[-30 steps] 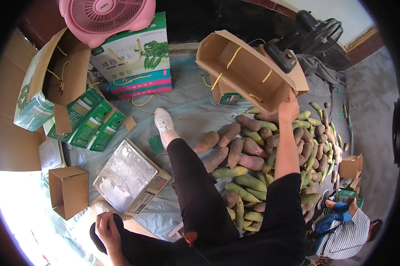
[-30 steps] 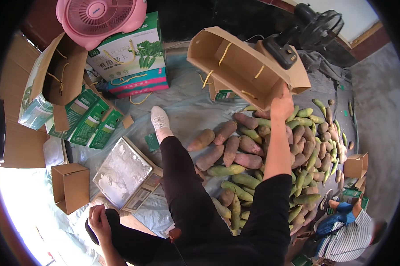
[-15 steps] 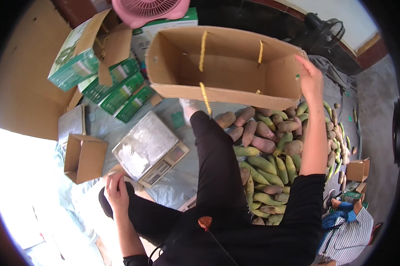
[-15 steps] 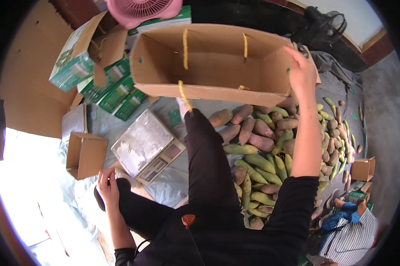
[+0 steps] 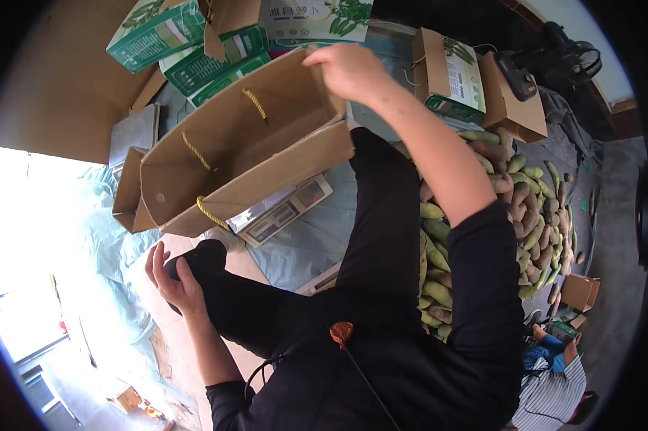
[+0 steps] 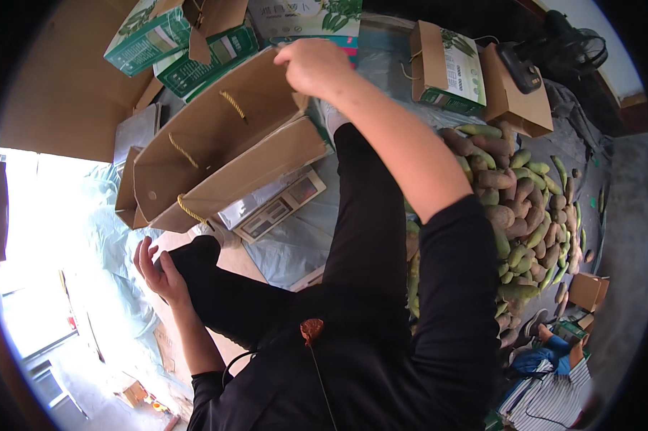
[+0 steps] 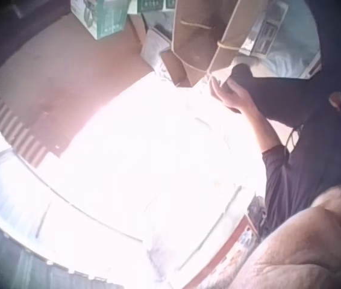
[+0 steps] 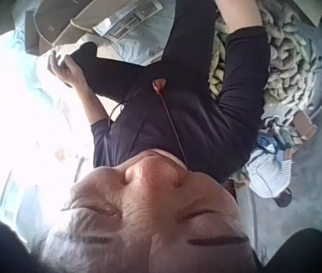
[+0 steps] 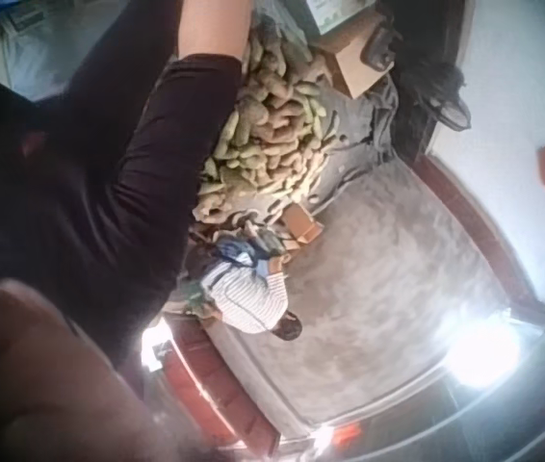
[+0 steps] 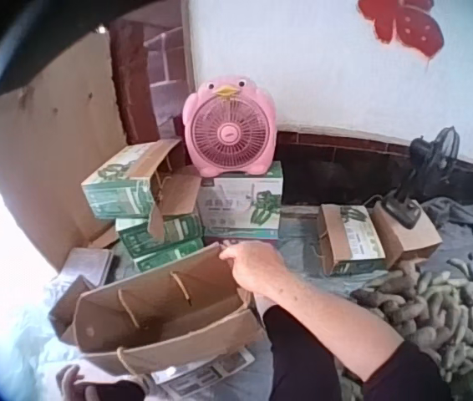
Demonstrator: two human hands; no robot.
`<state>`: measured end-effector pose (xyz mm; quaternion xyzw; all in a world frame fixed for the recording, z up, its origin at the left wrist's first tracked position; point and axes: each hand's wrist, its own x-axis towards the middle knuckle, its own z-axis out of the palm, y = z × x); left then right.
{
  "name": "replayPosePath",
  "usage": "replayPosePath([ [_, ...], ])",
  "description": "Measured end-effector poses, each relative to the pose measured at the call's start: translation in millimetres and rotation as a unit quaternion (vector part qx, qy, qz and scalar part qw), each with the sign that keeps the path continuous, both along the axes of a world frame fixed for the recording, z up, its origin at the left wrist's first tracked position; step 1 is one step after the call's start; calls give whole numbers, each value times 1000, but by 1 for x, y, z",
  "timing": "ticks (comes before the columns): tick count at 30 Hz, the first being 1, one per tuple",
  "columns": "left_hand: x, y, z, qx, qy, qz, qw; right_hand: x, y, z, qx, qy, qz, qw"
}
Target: Packing corn from a pile into cardboard boxes and weighing them on a scale.
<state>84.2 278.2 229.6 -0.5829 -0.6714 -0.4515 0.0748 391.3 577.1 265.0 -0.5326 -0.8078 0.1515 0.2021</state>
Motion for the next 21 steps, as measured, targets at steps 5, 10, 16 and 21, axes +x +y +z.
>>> replayPosePath([
  [5,4,2,9,-130,106,-48,985,-29,-3,-68,-149,-6,74,986],
  [10,35,19,27,-275,135,-88,948,9,-28,-61,-164,53,52,984],
  [16,56,49,20,-418,204,-74,882,116,-60,-52,-142,201,-49,968],
  [21,63,76,-9,-495,207,-60,842,194,-134,-85,-209,257,-206,921],
])
